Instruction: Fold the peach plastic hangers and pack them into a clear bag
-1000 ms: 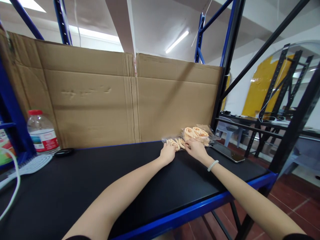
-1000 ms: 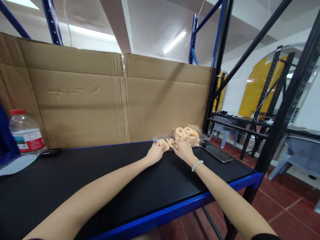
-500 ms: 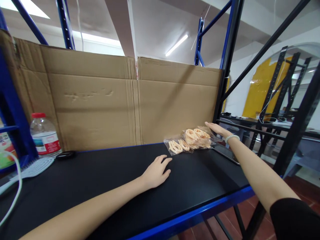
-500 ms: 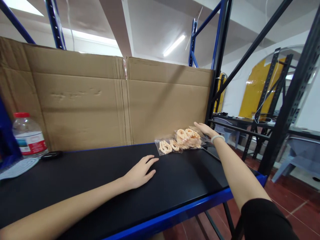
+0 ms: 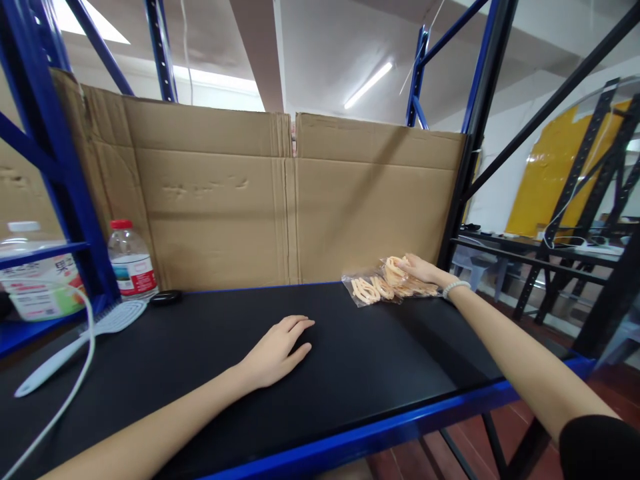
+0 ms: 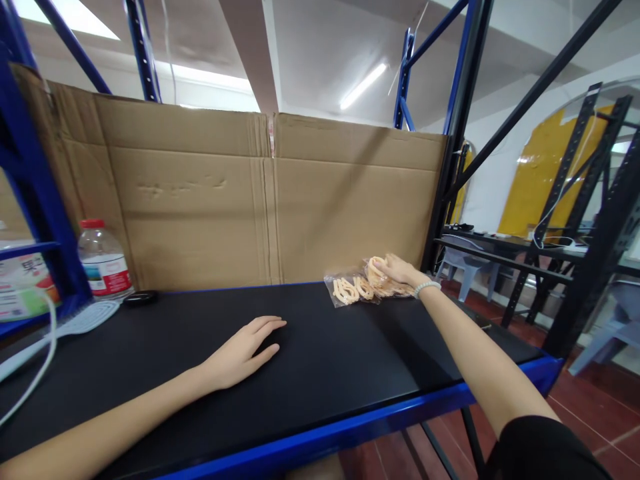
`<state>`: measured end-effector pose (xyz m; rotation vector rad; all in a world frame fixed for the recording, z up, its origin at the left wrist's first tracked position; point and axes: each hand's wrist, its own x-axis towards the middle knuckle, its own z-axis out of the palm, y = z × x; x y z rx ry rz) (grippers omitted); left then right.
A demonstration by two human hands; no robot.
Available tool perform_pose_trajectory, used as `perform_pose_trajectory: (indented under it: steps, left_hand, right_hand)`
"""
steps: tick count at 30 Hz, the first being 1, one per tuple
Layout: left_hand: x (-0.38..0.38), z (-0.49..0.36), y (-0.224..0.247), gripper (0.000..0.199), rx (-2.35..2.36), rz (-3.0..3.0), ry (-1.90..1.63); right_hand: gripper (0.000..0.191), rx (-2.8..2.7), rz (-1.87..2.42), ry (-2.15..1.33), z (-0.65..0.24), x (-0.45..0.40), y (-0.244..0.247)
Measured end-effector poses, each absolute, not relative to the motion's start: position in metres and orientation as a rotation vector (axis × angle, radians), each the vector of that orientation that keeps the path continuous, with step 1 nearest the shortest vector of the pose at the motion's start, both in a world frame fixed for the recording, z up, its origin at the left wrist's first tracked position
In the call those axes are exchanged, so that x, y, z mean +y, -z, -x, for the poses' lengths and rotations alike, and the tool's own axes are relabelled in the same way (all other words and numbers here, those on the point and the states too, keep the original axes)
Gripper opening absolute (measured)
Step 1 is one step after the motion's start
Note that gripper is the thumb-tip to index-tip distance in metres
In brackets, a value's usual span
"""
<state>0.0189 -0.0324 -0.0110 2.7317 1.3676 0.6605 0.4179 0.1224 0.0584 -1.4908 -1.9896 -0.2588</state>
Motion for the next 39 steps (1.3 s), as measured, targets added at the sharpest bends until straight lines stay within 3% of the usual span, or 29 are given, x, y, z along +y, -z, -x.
perform_pose_trajectory:
  steps: [3,13,25,39]
  left_hand:
    - [-0.032,-0.021,0.011,0.035,1.336,-2.767,-0.644]
    - [-0.032,-0.021,0.012,0.027,1.328,-2.799,-0.575]
    - [-0.031,-0.022,0.011,0.028,1.318,-2.804,-0.541]
    - [-0.032,-0.016,0.012,0.031,1.284,-2.802,-0.534]
  right_hand:
    - [0.051,-2.021,1.410,0.337,-0.393,0.110,-0.053]
    - [0.022,-2.534,0.863,0.248,-0.281,0.073,0.008]
    - [0.017,-2.543,0.765,0.003,-0.282,0.076,0.026]
    - [0.013,-2.508,0.722,-0.051,-0.276,0.081,0.028]
